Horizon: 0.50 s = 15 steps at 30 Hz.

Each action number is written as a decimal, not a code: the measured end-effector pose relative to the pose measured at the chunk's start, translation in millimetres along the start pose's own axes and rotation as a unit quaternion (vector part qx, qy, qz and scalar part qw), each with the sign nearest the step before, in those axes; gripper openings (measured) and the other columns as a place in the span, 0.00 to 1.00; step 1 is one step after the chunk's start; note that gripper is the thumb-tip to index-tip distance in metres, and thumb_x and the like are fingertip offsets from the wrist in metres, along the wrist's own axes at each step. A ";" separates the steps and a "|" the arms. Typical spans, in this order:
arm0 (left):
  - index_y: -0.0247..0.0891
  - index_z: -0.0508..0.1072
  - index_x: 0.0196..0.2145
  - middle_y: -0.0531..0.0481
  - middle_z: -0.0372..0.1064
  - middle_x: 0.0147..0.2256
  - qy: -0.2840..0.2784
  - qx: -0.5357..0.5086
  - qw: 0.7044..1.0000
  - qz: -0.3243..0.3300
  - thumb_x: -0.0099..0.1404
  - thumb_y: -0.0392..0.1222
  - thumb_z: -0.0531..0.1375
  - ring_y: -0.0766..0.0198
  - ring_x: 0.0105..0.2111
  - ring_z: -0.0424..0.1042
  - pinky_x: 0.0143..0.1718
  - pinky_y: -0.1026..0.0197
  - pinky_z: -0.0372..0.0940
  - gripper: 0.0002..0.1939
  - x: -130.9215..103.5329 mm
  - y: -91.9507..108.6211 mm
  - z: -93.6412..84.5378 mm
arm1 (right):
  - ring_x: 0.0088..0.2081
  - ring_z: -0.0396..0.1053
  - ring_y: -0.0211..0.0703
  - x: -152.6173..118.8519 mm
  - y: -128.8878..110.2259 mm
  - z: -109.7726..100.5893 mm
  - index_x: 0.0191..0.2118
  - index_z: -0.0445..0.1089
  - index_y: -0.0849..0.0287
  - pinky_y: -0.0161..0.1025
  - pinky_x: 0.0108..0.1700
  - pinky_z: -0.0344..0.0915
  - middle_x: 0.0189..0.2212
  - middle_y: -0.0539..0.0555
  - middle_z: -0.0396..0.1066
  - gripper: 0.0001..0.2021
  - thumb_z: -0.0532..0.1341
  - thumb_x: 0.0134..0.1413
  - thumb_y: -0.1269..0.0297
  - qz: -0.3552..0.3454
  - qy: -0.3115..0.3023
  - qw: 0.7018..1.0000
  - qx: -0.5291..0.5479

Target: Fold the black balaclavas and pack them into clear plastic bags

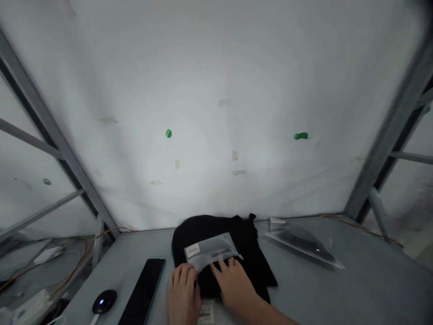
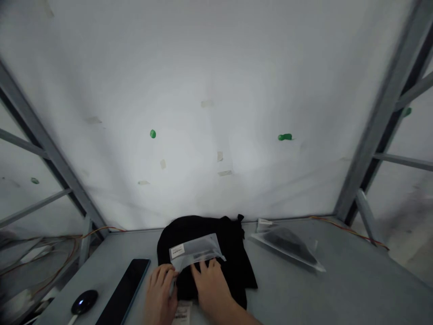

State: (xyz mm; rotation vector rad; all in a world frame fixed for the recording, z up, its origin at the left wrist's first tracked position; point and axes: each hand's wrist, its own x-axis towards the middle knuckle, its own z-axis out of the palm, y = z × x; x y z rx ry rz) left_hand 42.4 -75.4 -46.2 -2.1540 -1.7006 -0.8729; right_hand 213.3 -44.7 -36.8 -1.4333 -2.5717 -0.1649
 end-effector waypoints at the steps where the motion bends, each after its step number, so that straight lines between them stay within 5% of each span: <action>1: 0.42 0.72 0.38 0.49 0.72 0.40 0.013 0.002 1.000 0.012 0.62 0.25 0.52 0.57 0.45 0.70 0.46 0.54 0.65 0.15 -0.1 0.6 0.4 | 0.44 0.73 0.66 4.3 -3.4 -3.3 0.59 0.66 0.60 0.57 0.44 0.69 0.49 0.70 0.72 0.29 0.65 0.49 0.69 0.018 -0.012 1.000 -0.003; 5: 0.42 0.72 0.37 0.50 0.73 0.38 0.049 -0.018 0.997 0.052 0.66 0.28 0.52 0.58 0.42 0.71 0.46 0.55 0.64 0.12 0.5 4.0 2.4 | 0.45 0.72 0.65 15.3 -17.0 1.8 0.49 0.74 0.65 0.55 0.43 0.67 0.45 0.71 0.75 0.17 0.57 0.54 0.75 0.077 -0.020 0.996 -0.028; 10: 0.42 0.72 0.36 0.53 0.75 0.38 0.049 -0.027 0.993 0.099 0.67 0.29 0.53 0.59 0.44 0.71 0.51 0.53 0.61 0.11 0.1 12.0 1.7 | 0.55 0.66 0.67 18.7 -18.4 22.3 0.56 0.70 0.71 0.58 0.53 0.60 0.53 0.73 0.70 0.22 0.54 0.57 0.77 0.113 0.013 0.993 -0.029; 15: 0.43 0.72 0.37 0.54 0.76 0.38 0.037 -0.014 0.994 0.106 0.67 0.29 0.54 0.59 0.45 0.71 0.53 0.52 0.61 0.11 0.7 21.5 0.3 | 0.49 0.71 0.61 28.6 -14.0 21.7 0.52 0.73 0.67 0.56 0.53 0.62 0.48 0.70 0.74 0.19 0.54 0.57 0.76 0.149 0.038 0.988 0.029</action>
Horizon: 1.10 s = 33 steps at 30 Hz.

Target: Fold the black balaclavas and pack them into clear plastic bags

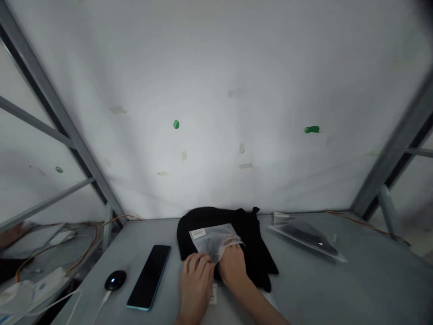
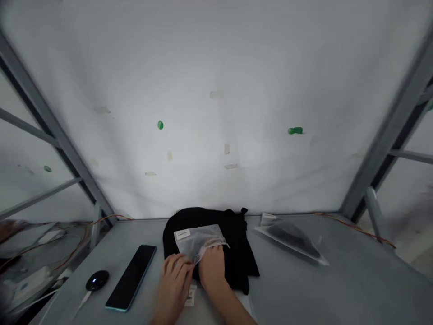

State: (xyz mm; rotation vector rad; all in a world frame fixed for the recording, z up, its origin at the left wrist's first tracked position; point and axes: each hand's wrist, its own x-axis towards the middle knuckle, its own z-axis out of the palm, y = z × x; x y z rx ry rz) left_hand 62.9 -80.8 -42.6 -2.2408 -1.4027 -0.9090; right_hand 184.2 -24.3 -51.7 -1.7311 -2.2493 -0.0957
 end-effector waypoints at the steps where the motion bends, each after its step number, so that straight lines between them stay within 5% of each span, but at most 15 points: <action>1: 0.43 0.72 0.37 0.53 0.75 0.38 -0.005 -0.001 1.000 -0.006 0.68 0.29 0.54 0.59 0.45 0.71 0.52 0.51 0.62 0.11 -0.1 -0.1 0.4 | 0.49 0.71 0.61 0.6 -1.0 -0.9 0.52 0.73 0.67 0.56 0.53 0.62 0.48 0.70 0.74 0.18 0.54 0.57 0.75 0.003 0.005 1.000 0.006; 4: 0.41 0.70 0.36 0.51 0.73 0.40 -0.032 -0.018 0.998 -0.058 0.68 0.30 0.52 0.58 0.44 0.71 0.46 0.52 0.66 0.10 -3.9 -7.2 3.1 | 0.53 0.68 0.62 -8.1 -0.8 -3.4 0.55 0.71 0.67 0.57 0.57 0.60 0.53 0.70 0.72 0.20 0.56 0.57 0.73 -0.044 0.032 0.998 0.037; 6: 0.41 0.69 0.38 0.49 0.70 0.42 -0.054 -0.044 0.991 -0.111 0.68 0.30 0.51 0.58 0.44 0.71 0.44 0.54 0.69 0.10 -9.5 -16.4 4.8 | 0.57 0.66 0.58 -22.2 7.6 -5.5 0.56 0.69 0.66 0.54 0.61 0.58 0.56 0.66 0.69 0.21 0.57 0.58 0.70 -0.153 0.047 0.984 0.080; 8: 0.41 0.68 0.43 0.47 0.68 0.46 -0.059 -0.067 0.984 -0.156 0.67 0.30 0.51 0.58 0.47 0.71 0.46 0.53 0.69 0.12 -15.9 -25.8 4.8 | 0.59 0.64 0.51 -38.2 25.6 -8.3 0.56 0.70 0.61 0.48 0.64 0.56 0.57 0.61 0.69 0.19 0.56 0.59 0.69 -0.295 0.065 0.945 0.125; 10: 0.42 0.66 0.51 0.46 0.66 0.52 -0.059 -0.071 0.981 -0.169 0.66 0.31 0.51 0.57 0.52 0.69 0.50 0.51 0.69 0.17 -20.1 -31.7 2.5 | 0.58 0.66 0.46 -49.0 51.0 -11.5 0.53 0.72 0.57 0.45 0.62 0.59 0.54 0.58 0.72 0.17 0.54 0.61 0.71 -0.364 0.112 0.911 0.158; 13: 0.46 0.63 0.59 0.46 0.64 0.57 -0.073 -0.060 0.988 -0.121 0.66 0.33 0.52 0.54 0.57 0.66 0.54 0.47 0.66 0.24 -15.4 -28.3 -2.5 | 0.56 0.67 0.49 -47.1 89.7 -14.9 0.57 0.68 0.56 0.48 0.56 0.66 0.55 0.60 0.70 0.19 0.53 0.63 0.71 -0.252 0.160 0.937 0.183; 16: 0.49 0.64 0.60 0.46 0.63 0.60 -0.112 -0.041 0.992 -0.049 0.66 0.38 0.57 0.51 0.61 0.62 0.59 0.41 0.61 0.25 4.1 -11.0 -1.8 | 0.56 0.68 0.49 -30.2 115.1 -13.3 0.60 0.65 0.55 0.48 0.54 0.69 0.56 0.60 0.69 0.20 0.53 0.65 0.67 -0.150 0.114 0.956 0.223; 20: 0.50 0.64 0.61 0.45 0.63 0.61 -0.163 0.000 0.987 0.000 0.63 0.50 0.63 0.46 0.61 0.62 0.61 0.35 0.57 0.29 34.1 13.5 16.3 | 0.54 0.69 0.45 -13.5 129.8 -1.8 0.58 0.67 0.52 0.47 0.55 0.68 0.55 0.57 0.70 0.22 0.49 0.63 0.73 -0.156 0.076 0.952 0.251; 25: 0.49 0.63 0.62 0.43 0.66 0.60 -0.174 0.062 0.983 -0.003 0.62 0.56 0.64 0.46 0.61 0.62 0.62 0.34 0.57 0.33 50.6 23.2 41.0 | 0.48 0.73 0.50 -7.0 139.8 12.7 0.51 0.73 0.52 0.49 0.49 0.69 0.50 0.57 0.75 0.16 0.55 0.61 0.71 -0.191 0.084 0.963 0.172; 29: 0.46 0.64 0.61 0.41 0.66 0.60 -0.193 0.079 0.978 -0.024 0.62 0.55 0.64 0.46 0.62 0.62 0.62 0.37 0.57 0.32 58.4 25.9 43.7 | 0.42 0.74 0.48 0.4 140.3 13.7 0.44 0.76 0.55 0.45 0.43 0.70 0.43 0.57 0.77 0.13 0.55 0.62 0.72 -0.211 0.087 0.967 0.112; 33: 0.47 0.65 0.61 0.41 0.66 0.60 -0.235 0.059 0.970 -0.023 0.61 0.56 0.64 0.47 0.61 0.62 0.63 0.39 0.56 0.33 66.5 29.2 38.4 | 0.45 0.73 0.48 8.0 138.7 15.2 0.50 0.72 0.56 0.43 0.45 0.69 0.49 0.57 0.75 0.18 0.57 0.56 0.76 -0.210 0.084 0.972 0.070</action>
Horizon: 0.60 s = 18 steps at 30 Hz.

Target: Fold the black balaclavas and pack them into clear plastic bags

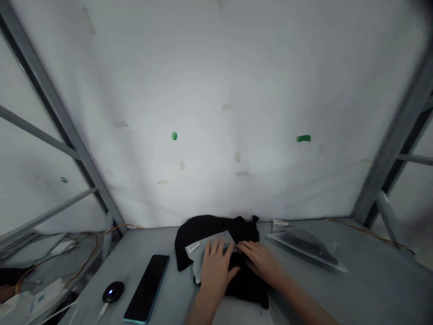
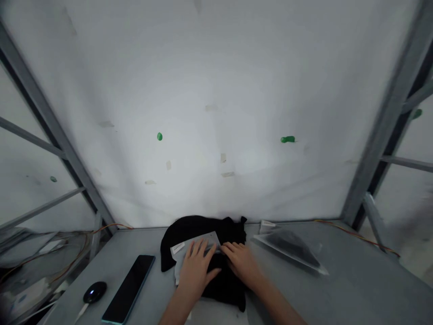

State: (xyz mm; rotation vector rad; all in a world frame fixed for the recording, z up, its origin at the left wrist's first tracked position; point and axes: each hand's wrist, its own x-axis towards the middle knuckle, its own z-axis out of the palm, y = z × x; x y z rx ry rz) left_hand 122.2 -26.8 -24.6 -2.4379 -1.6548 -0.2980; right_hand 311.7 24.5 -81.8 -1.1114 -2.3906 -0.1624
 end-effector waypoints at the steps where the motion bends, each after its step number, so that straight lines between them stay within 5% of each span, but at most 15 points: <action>1: 0.47 0.65 0.61 0.42 0.66 0.60 -0.008 -0.007 1.000 0.001 0.60 0.58 0.64 0.46 0.61 0.62 0.63 0.38 0.56 0.34 0.3 0.7 -1.5 | 0.45 0.73 0.48 1.3 1.4 1.5 0.51 0.72 0.55 0.43 0.45 0.69 0.49 0.57 0.75 0.18 0.58 0.56 0.76 -0.005 0.004 1.000 -0.006; 4: 0.49 0.64 0.62 0.41 0.64 0.61 -0.018 -0.019 1.000 0.012 0.58 0.61 0.65 0.44 0.61 0.63 0.61 0.38 0.59 0.37 0.1 3.2 -2.0 | 0.45 0.73 0.48 3.6 7.5 5.3 0.46 0.75 0.55 0.43 0.43 0.70 0.49 0.57 0.76 0.15 0.58 0.57 0.76 -0.049 0.040 0.998 -0.012; 11: 0.50 0.60 0.64 0.44 0.65 0.61 0.057 0.009 0.998 0.005 0.63 0.41 0.64 0.46 0.58 0.67 0.55 0.41 0.66 0.33 -1.3 10.7 15.3 | 0.52 0.70 0.52 -4.2 13.4 -1.5 0.50 0.73 0.58 0.47 0.43 0.72 0.52 0.59 0.74 0.14 0.54 0.63 0.71 -0.110 0.128 0.984 -0.047; 18: 0.43 0.72 0.51 0.46 0.71 0.54 0.069 0.020 0.997 -0.043 0.60 0.31 0.64 0.48 0.55 0.68 0.53 0.43 0.67 0.21 0.9 9.7 14.5 | 0.55 0.69 0.51 -10.8 5.6 -10.1 0.48 0.74 0.56 0.46 0.45 0.71 0.53 0.57 0.74 0.15 0.52 0.66 0.70 -0.121 0.131 0.982 -0.057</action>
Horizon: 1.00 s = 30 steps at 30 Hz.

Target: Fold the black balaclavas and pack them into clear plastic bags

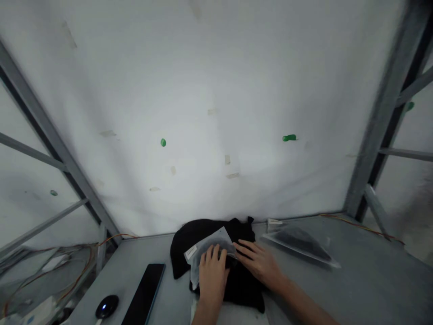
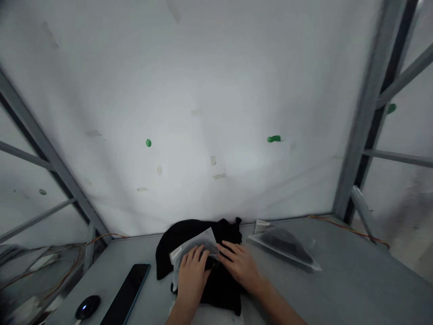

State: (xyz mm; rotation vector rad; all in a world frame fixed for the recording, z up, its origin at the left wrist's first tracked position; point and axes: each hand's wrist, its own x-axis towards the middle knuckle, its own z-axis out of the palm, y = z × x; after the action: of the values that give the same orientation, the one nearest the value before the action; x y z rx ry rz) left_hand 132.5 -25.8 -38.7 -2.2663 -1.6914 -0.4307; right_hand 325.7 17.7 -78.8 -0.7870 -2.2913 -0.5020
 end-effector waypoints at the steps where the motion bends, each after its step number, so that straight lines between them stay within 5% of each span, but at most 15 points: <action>1: 0.42 0.72 0.49 0.45 0.71 0.53 0.001 0.010 1.000 -0.008 0.58 0.30 0.65 0.48 0.54 0.69 0.52 0.44 0.67 0.21 1.8 0.5 -2.1 | 0.56 0.68 0.50 0.6 -2.8 -0.9 0.48 0.74 0.56 0.47 0.47 0.70 0.53 0.57 0.74 0.15 0.51 0.66 0.70 -0.001 0.005 1.000 0.003; 8: 0.38 0.71 0.44 0.46 0.72 0.43 0.027 0.029 0.997 -0.068 0.58 0.36 0.66 0.49 0.47 0.71 0.49 0.47 0.66 0.15 12.9 -2.2 -16.6 | 0.56 0.68 0.48 -0.3 -8.6 -11.7 0.47 0.75 0.52 0.46 0.51 0.66 0.51 0.56 0.75 0.13 0.55 0.65 0.70 0.035 0.052 0.998 0.024; 12: 0.42 0.67 0.52 0.45 0.69 0.53 0.036 -0.018 0.999 0.016 0.62 0.36 0.62 0.50 0.54 0.68 0.53 0.46 0.65 0.20 -7.4 -34.4 -14.6 | 0.51 0.71 0.50 -14.1 7.4 -21.3 0.44 0.76 0.51 0.48 0.50 0.66 0.47 0.56 0.77 0.11 0.58 0.62 0.70 0.086 0.067 0.994 0.011; 17: 0.47 0.62 0.62 0.46 0.64 0.60 0.024 -0.013 0.999 -0.021 0.63 0.30 0.54 0.51 0.57 0.66 0.53 0.46 0.66 0.30 -41.2 -65.0 -0.5 | 0.47 0.73 0.50 -28.6 7.6 -20.6 0.41 0.76 0.50 0.49 0.48 0.65 0.44 0.55 0.77 0.12 0.58 0.60 0.73 0.079 0.047 0.996 0.005; 22: 0.47 0.61 0.63 0.46 0.61 0.63 0.045 -0.040 0.997 -0.040 0.65 0.29 0.52 0.55 0.58 0.65 0.53 0.52 0.67 0.30 -45.9 -61.1 9.8 | 0.52 0.70 0.51 -11.5 -10.9 -13.3 0.54 0.71 0.51 0.49 0.51 0.64 0.54 0.59 0.72 0.17 0.60 0.59 0.70 0.074 -0.003 0.997 0.025; 26: 0.51 0.62 0.63 0.47 0.62 0.62 0.045 0.008 0.998 -0.042 0.60 0.21 0.50 0.53 0.56 0.67 0.50 0.51 0.70 0.37 -37.2 -61.0 5.5 | 0.46 0.74 0.47 -0.2 -12.3 -0.5 0.48 0.74 0.53 0.44 0.45 0.67 0.46 0.54 0.78 0.12 0.56 0.63 0.71 0.004 0.016 0.999 0.036; 30: 0.51 0.64 0.61 0.48 0.64 0.61 0.056 0.017 0.997 -0.051 0.59 0.19 0.49 0.52 0.56 0.67 0.52 0.48 0.68 0.38 -30.5 -61.9 -4.1 | 0.48 0.73 0.47 -8.0 -4.5 4.1 0.51 0.73 0.54 0.43 0.44 0.68 0.46 0.56 0.78 0.15 0.52 0.66 0.71 0.009 0.024 1.000 0.018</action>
State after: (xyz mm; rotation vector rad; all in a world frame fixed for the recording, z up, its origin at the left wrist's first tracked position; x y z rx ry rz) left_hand 64.5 -37.1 -44.3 -2.0985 -1.7488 -0.5368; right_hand 325.7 13.3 -87.8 -0.7702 -2.2410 -0.4662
